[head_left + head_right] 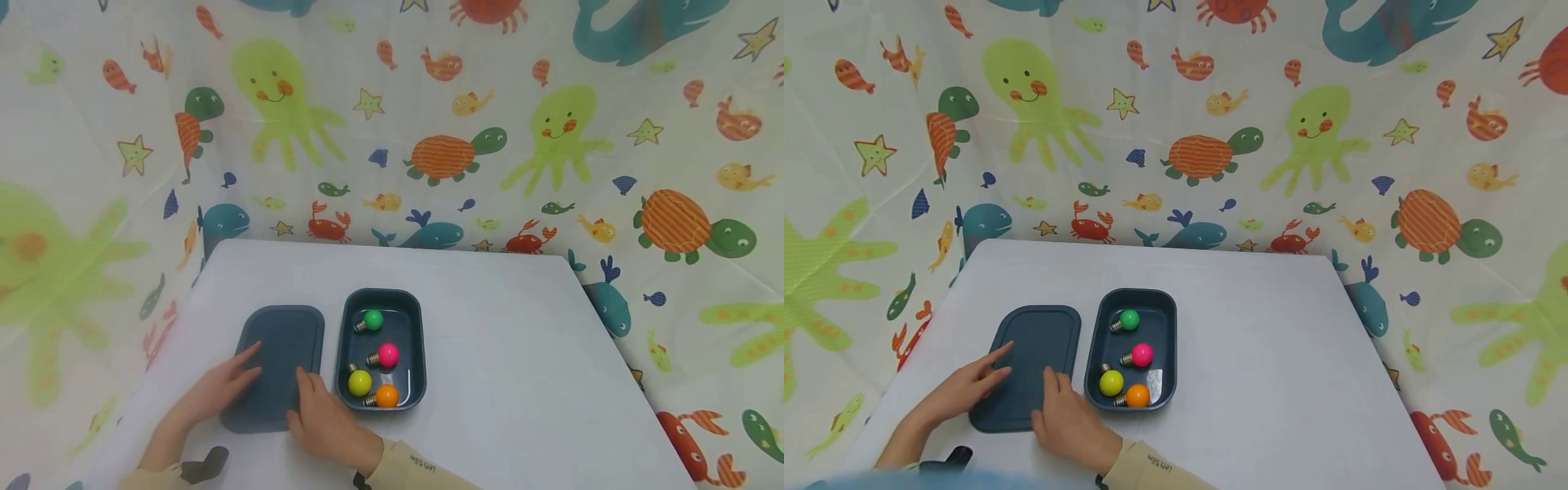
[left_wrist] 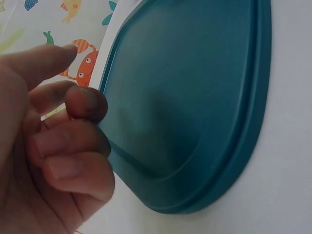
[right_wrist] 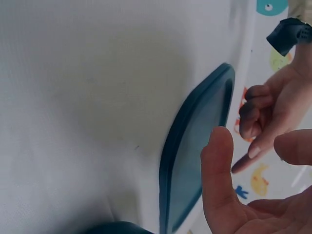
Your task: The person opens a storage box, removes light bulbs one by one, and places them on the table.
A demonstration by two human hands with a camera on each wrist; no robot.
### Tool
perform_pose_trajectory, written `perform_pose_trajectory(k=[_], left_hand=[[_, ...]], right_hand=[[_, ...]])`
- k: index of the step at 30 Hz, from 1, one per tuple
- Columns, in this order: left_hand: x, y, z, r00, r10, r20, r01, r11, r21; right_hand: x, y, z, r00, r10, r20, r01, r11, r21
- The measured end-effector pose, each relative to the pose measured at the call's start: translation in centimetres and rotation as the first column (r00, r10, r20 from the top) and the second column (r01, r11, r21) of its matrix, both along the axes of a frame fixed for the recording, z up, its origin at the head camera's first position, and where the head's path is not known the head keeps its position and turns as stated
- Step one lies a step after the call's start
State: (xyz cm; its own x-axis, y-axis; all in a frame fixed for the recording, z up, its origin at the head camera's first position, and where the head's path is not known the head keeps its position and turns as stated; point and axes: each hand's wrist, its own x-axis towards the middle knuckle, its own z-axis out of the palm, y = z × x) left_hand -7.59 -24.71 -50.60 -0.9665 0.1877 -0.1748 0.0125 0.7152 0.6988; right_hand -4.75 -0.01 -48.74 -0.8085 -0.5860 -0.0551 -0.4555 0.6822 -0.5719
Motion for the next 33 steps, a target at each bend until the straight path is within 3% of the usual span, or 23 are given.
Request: perform_pose_trajectory(k=[6, 13, 20, 25, 33], left_hand=[[0.0, 0.2, -0.6, 0.999, 0.007, 0.041, -0.008, 1.0, 0.012], [-0.2, 1.4, -1.8, 0.998, 0.009, 0.062, -0.013, 0.997, 0.073], [0.1, 5.0, -1.4, 0.996, -0.033, 0.089, 0.014, 0.978, 0.21], [0.3, 7.7, -1.4, 0.992, -0.08, 0.096, 0.052, 0.961, 0.27], [0.4, 11.4, -1.8, 0.998, -0.051, 0.041, 0.035, 0.946, 0.323]], right_hand=[[-0.2, 0.2, 0.4, 0.999, -0.011, -0.034, 0.011, 1.0, -0.012], [-1.0, 1.1, 1.4, 1.0, -0.016, -0.019, 0.014, 0.994, -0.106], [-3.1, 3.6, 2.6, 0.994, -0.105, -0.037, 0.095, 0.971, -0.221], [-4.9, 5.7, 3.1, 0.983, -0.168, -0.069, 0.147, 0.961, -0.236], [-7.7, 8.9, 3.5, 0.974, -0.217, -0.063, 0.197, 0.951, -0.238]])
